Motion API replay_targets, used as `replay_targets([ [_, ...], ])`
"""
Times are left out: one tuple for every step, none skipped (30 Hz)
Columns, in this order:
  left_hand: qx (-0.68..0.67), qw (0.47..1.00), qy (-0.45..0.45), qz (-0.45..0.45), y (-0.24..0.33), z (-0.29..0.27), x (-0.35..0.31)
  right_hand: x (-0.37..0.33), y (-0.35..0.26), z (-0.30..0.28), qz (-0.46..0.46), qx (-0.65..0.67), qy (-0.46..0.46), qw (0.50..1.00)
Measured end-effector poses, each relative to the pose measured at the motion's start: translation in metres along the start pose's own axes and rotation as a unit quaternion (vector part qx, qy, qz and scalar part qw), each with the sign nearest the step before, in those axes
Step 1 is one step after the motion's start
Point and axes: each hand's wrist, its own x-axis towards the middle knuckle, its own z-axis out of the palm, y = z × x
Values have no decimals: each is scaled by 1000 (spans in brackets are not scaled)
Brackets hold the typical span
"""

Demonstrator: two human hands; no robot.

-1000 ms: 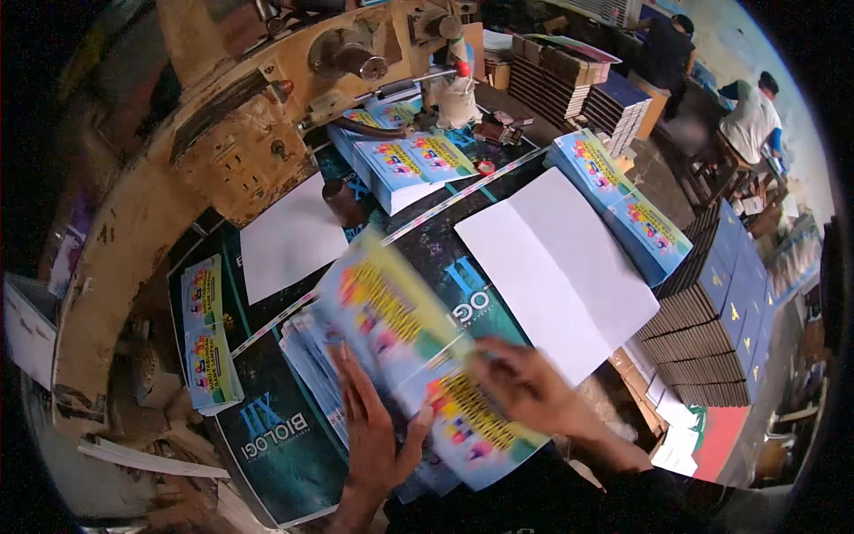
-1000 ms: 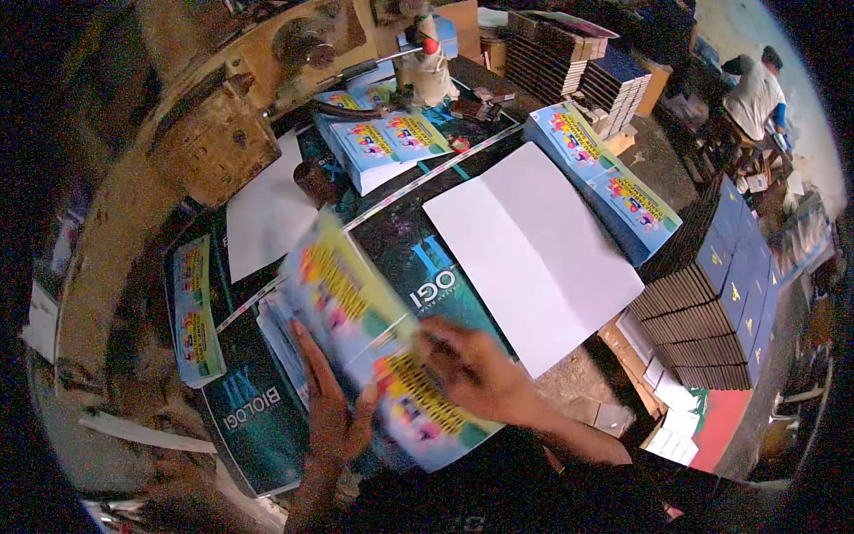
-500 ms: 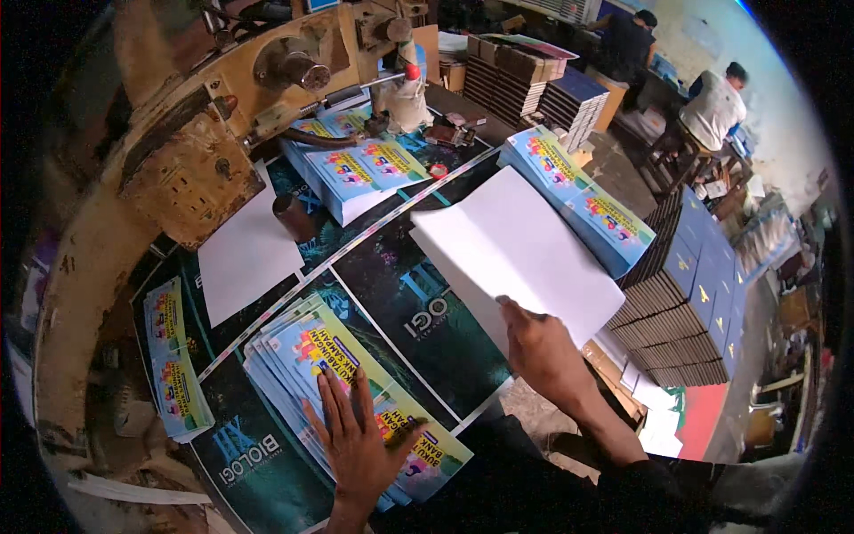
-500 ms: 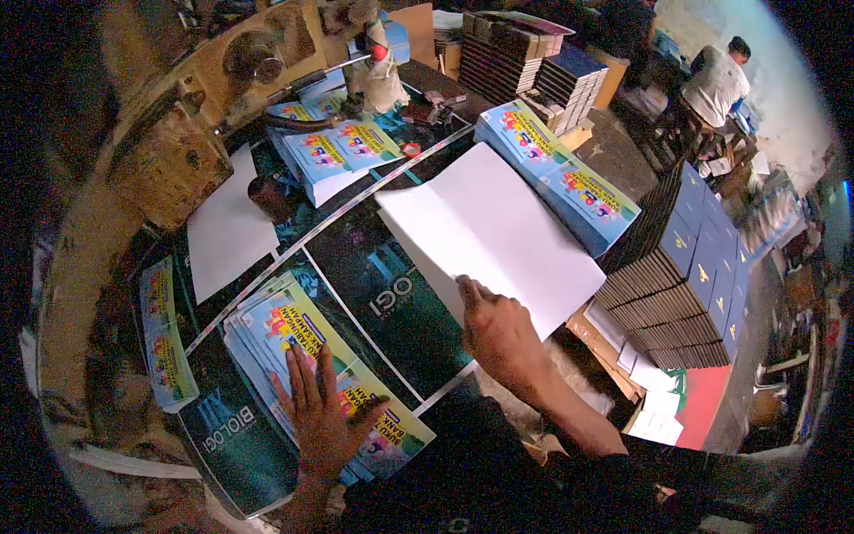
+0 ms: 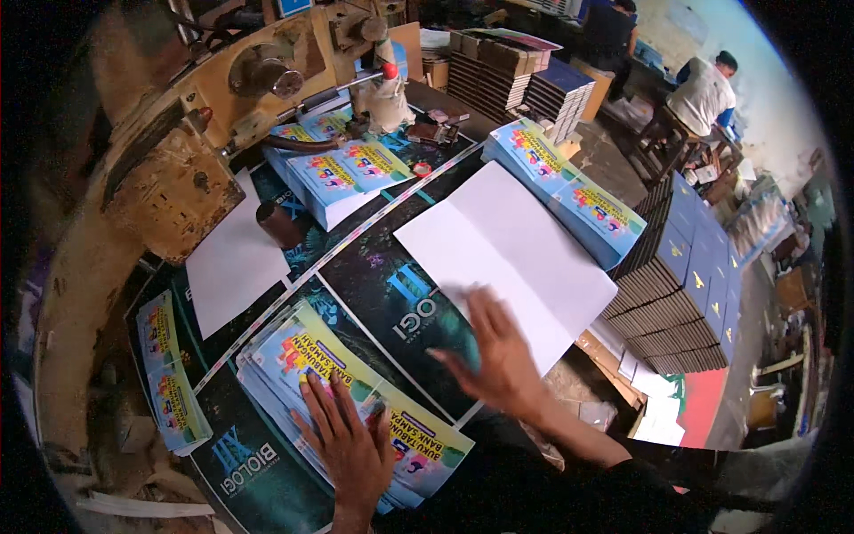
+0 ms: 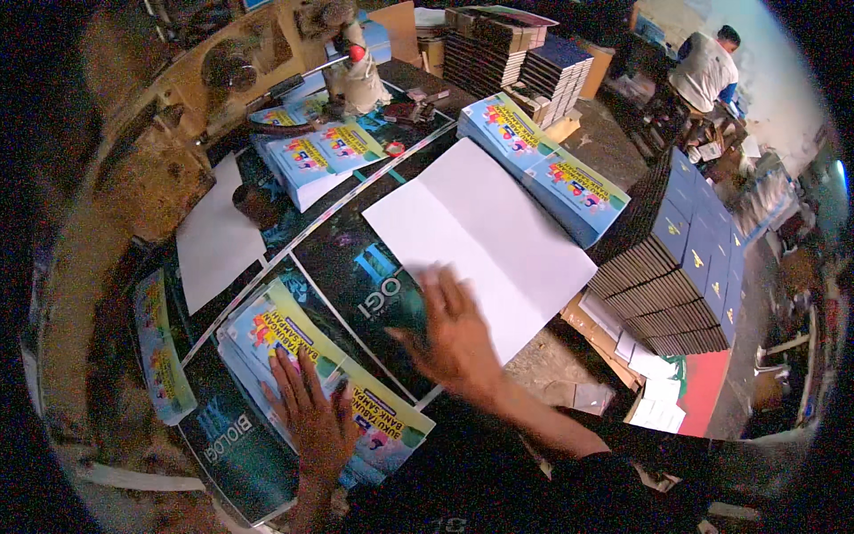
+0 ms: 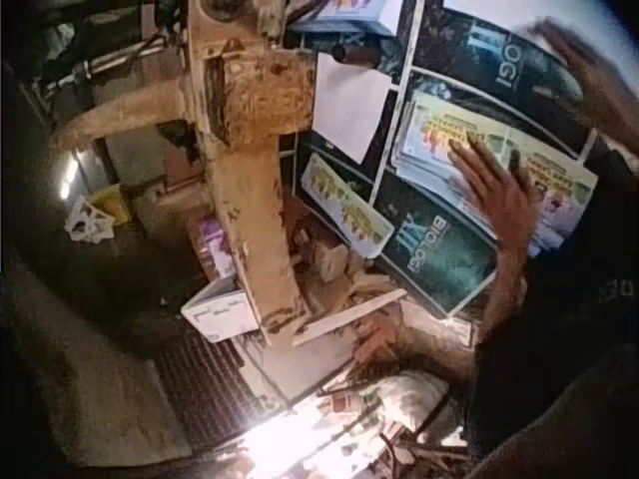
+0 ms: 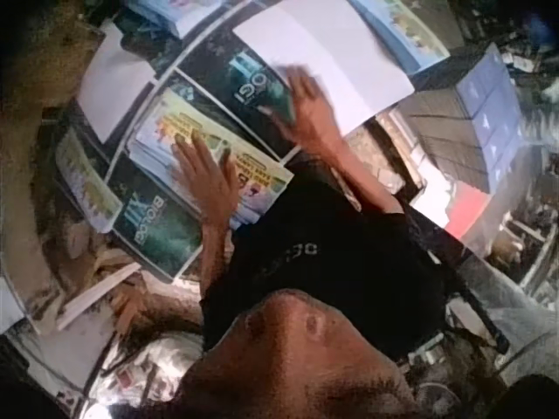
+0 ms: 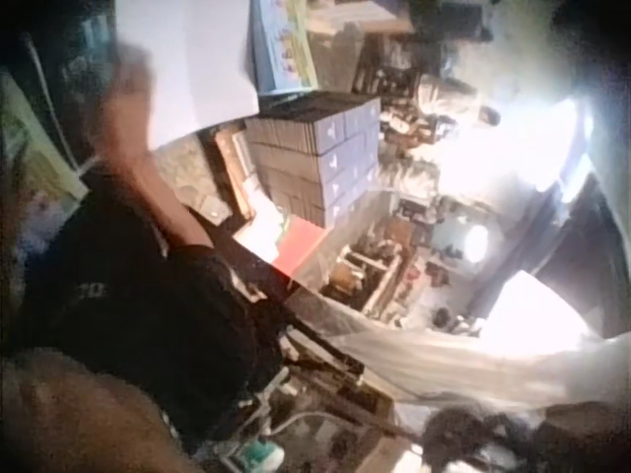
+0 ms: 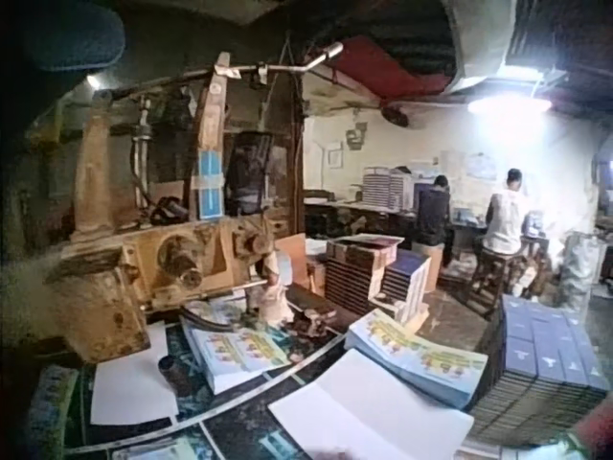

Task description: The person sorts through a stack of booklets on a table, checking individual pages before aligning and stacking them into a single pile.

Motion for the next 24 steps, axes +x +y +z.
replay_targets([
  [0,1000,-1,-1,-1,1,-2,4,13,3,-26,-162,123,979],
  [-16,1000,-1,-14,2,-4,-2,0,27,3,-24,-171,123,977],
  [-32,999,1,-22,6,-6,1,-4,42,3,-41,-203,106,973],
  [-28,1000,5,-10,8,-5,2,-7,53,0,-59,-233,90,967],
  [-32,999,5,-4,10,-3,2,-7,54,-9,-54,-238,90,966],
  [-14,1000,6,10,7,0,1,-5,47,-22,3,-123,-31,992],
  [5,1000,7,24,3,4,-1,-2,37,-38,61,-2,-149,987],
  [8,999,10,49,-6,14,-2,6,13,-62,111,39,-183,976],
  [7,998,11,59,-9,14,-2,4,3,-73,118,38,-177,976],
  [-139,989,27,31,-13,12,-4,3,-4,-77,60,171,-158,971],
  [-282,958,41,1,-15,7,-6,1,-10,-75,-1,300,-136,944],
  [-409,912,29,-26,-8,-17,-4,-4,-12,-60,-28,354,-100,929],
  [-407,913,28,-24,-1,-22,-1,-7,-16,-44,-57,407,-65,909],
  [-375,919,122,-7,4,-23,-2,-6,-26,-43,54,458,-170,871],
  [-357,919,168,2,7,-26,0,-11,-26,-29,126,498,-233,825],
  [-339,916,214,10,11,-28,3,-21,-28,-7,158,508,-232,814],
  [-269,952,148,9,10,-29,5,-29,-30,14,186,520,-237,799],
  [-199,977,80,4,7,-30,6,-31,-28,23,183,523,-247,795],
  [-129,992,10,-1,5,-28,4,-34,-26,30,150,494,-218,828],
  [-69,998,10,0,-3,-14,2,-32,-28,36,105,467,-195,856],
  [-63,998,8,-18,-7,-7,2,-30,-25,34,91,484,-214,844],
  [-90,995,34,-8,-10,-1,4,-27,-22,30,99,445,-221,862],
  [-118,991,58,6,-12,3,5,-26,-21,24,110,405,-225,879],
  [-146,987,68,0,-12,2,4,-21,-25,9,71,390,-190,898],
])
